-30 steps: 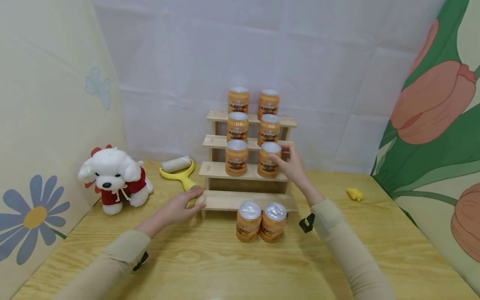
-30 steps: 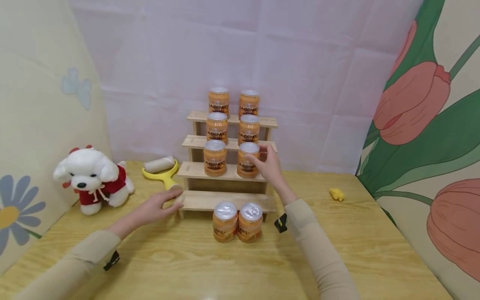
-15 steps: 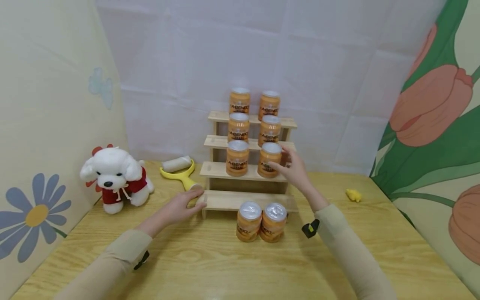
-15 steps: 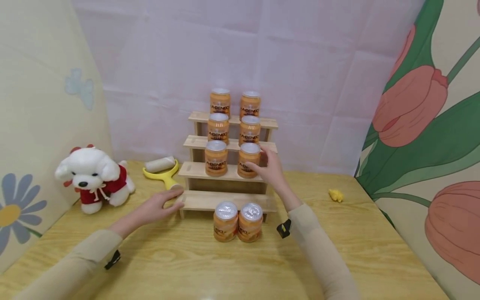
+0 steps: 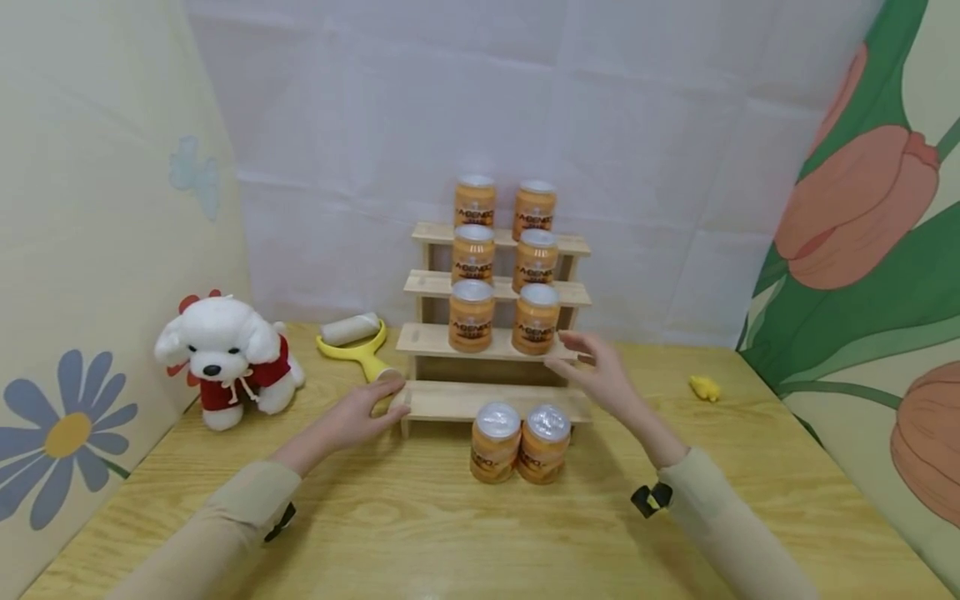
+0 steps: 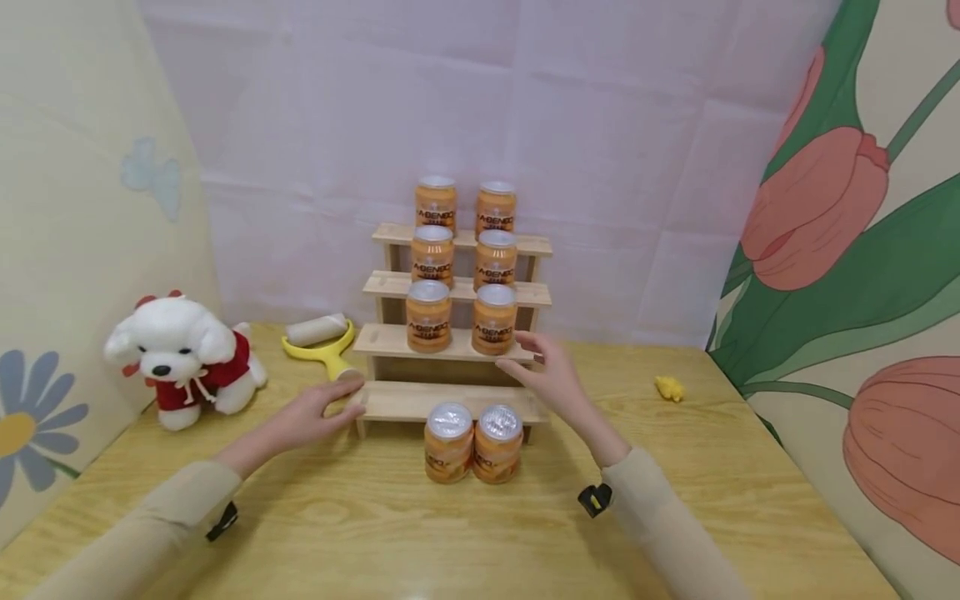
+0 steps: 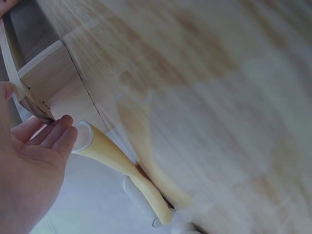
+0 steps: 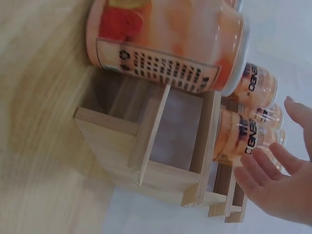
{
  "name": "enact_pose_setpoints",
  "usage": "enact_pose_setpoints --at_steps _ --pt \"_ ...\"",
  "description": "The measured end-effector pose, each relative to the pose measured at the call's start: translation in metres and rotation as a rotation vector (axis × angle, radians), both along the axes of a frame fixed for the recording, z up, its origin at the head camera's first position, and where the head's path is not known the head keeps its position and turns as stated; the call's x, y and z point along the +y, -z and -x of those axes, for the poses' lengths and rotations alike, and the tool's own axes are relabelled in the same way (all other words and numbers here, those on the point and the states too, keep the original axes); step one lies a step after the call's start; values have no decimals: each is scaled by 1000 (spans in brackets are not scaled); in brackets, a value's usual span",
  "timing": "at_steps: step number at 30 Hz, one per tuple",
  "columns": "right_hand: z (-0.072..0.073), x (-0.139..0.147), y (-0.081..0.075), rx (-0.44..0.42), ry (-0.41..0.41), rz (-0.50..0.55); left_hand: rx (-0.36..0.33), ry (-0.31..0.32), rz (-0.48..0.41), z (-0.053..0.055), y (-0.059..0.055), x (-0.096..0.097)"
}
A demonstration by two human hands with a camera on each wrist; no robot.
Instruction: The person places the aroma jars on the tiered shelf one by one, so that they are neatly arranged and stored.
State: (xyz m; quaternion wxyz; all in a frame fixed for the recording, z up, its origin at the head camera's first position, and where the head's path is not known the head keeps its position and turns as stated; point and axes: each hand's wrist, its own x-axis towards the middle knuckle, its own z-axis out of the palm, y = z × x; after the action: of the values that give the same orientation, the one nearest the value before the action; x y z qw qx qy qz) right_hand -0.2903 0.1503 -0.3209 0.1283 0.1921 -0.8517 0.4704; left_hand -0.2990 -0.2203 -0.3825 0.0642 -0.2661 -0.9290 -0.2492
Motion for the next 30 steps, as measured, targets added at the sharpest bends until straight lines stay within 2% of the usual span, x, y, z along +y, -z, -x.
enact_pose_setpoints --at_steps 7,11,16,18,24,30 --pt "-23 0 11 -28 -46 -80 -13 -8 3 0 -1 0" --pt "-32 -2 19 -74 -81 -123 -5 -8 7 -1 -2 1" --pt "-40 -5 27 -148 -55 -231 -3 -2 6 0 -2 1" --pt "-42 -7 31 -146 -55 -266 -3 0 5 0 -2 1" --pt "-42 -9 39 -105 -92 -282 0 -3 12 0 0 0" --pt "-40 -9 40 -96 -163 -285 13 -4 14 0 0 0"
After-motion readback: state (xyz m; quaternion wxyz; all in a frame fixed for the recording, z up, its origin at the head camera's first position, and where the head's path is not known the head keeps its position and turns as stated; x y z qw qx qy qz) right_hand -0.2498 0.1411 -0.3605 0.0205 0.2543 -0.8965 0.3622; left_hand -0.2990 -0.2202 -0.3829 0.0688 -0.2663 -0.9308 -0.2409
